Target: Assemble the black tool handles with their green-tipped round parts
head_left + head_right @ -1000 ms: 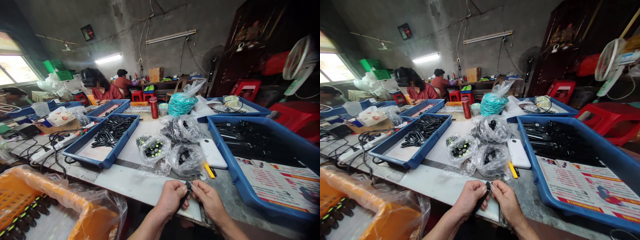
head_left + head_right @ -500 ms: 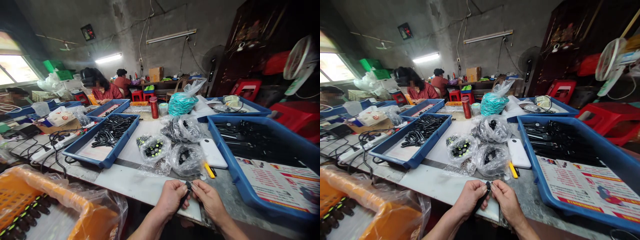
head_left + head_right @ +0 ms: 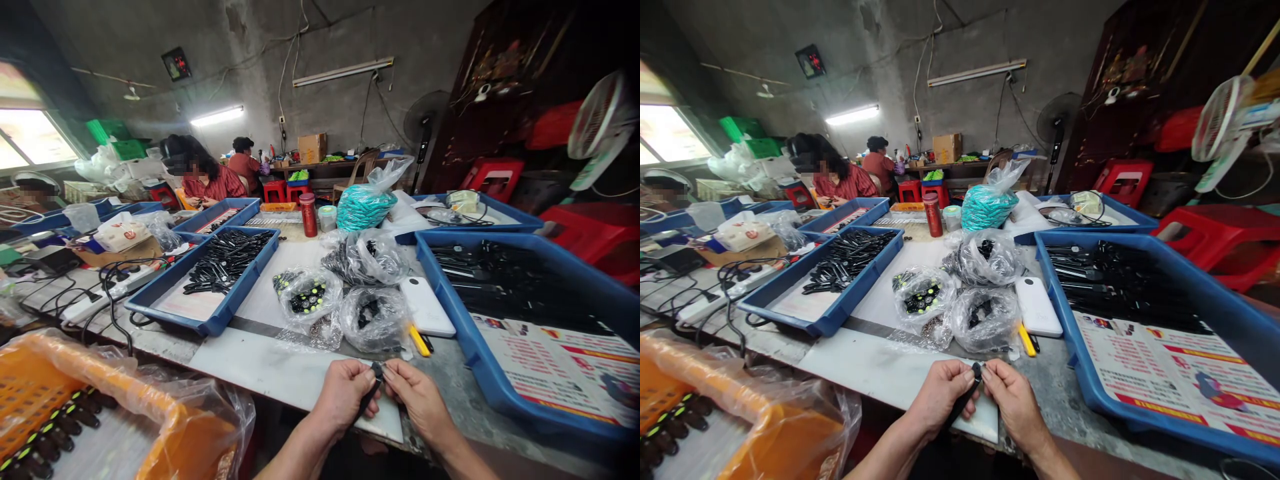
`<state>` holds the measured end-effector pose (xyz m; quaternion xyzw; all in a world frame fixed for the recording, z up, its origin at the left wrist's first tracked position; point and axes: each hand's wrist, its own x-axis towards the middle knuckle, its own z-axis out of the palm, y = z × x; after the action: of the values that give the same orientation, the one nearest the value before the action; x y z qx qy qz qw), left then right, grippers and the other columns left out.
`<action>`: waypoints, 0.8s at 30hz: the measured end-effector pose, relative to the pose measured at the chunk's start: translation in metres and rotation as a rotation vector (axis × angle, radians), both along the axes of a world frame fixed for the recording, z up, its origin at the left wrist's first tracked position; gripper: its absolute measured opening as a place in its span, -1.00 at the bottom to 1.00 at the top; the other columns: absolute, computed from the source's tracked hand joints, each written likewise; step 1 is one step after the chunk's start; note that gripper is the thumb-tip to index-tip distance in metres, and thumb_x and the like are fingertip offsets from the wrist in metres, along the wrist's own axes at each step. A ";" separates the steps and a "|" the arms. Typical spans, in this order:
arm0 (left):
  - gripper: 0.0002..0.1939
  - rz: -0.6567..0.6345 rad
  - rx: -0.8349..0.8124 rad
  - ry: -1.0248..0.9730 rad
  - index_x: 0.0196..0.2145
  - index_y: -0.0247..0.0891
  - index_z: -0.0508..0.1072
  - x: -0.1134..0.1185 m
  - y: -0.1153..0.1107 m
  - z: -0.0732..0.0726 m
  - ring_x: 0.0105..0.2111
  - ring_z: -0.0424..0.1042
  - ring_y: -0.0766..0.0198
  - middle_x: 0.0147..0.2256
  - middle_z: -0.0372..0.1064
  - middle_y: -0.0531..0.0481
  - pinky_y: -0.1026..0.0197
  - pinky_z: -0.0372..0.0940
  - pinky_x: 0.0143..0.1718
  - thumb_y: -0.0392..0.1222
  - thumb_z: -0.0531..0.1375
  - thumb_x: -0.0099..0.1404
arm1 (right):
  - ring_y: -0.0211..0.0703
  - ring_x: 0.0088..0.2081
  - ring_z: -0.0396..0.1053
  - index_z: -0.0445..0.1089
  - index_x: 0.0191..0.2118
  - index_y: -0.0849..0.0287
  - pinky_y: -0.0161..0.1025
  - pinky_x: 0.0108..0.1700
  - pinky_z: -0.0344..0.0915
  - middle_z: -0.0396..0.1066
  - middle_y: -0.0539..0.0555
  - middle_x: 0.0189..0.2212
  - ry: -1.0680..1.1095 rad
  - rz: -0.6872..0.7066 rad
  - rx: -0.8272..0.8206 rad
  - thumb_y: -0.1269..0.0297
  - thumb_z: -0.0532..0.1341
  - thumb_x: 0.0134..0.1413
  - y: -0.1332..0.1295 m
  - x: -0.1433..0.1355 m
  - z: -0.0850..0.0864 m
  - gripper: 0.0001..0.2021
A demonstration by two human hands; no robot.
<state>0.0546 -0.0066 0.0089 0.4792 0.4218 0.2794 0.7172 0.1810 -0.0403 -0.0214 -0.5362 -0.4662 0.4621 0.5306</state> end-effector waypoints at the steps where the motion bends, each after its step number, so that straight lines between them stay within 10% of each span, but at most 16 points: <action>1: -0.63 -0.001 0.000 0.001 -0.62 -0.33 0.28 0.000 0.000 0.000 -0.76 0.12 0.45 -0.70 0.20 0.09 0.35 0.06 -0.70 0.08 0.17 -0.07 | -0.31 -0.65 -0.06 0.16 -0.62 0.18 -0.37 -0.62 -0.06 0.02 -0.10 -0.70 0.004 0.003 -0.001 -0.14 0.11 -0.07 0.000 0.000 0.000 -0.55; 24: -0.64 -0.005 -0.009 0.002 -0.61 -0.34 0.27 0.000 0.000 0.000 -0.75 0.13 0.47 -0.69 0.20 0.08 0.37 0.07 -0.70 0.06 0.17 -0.06 | -0.31 -0.64 -0.06 0.16 -0.61 0.19 -0.37 -0.62 -0.08 0.02 -0.11 -0.69 0.020 0.011 0.012 -0.08 0.11 -0.02 0.001 0.001 -0.005 -0.58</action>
<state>0.0543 -0.0067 0.0092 0.4771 0.4225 0.2752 0.7198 0.1816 -0.0393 -0.0261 -0.5258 -0.4668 0.4677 0.5357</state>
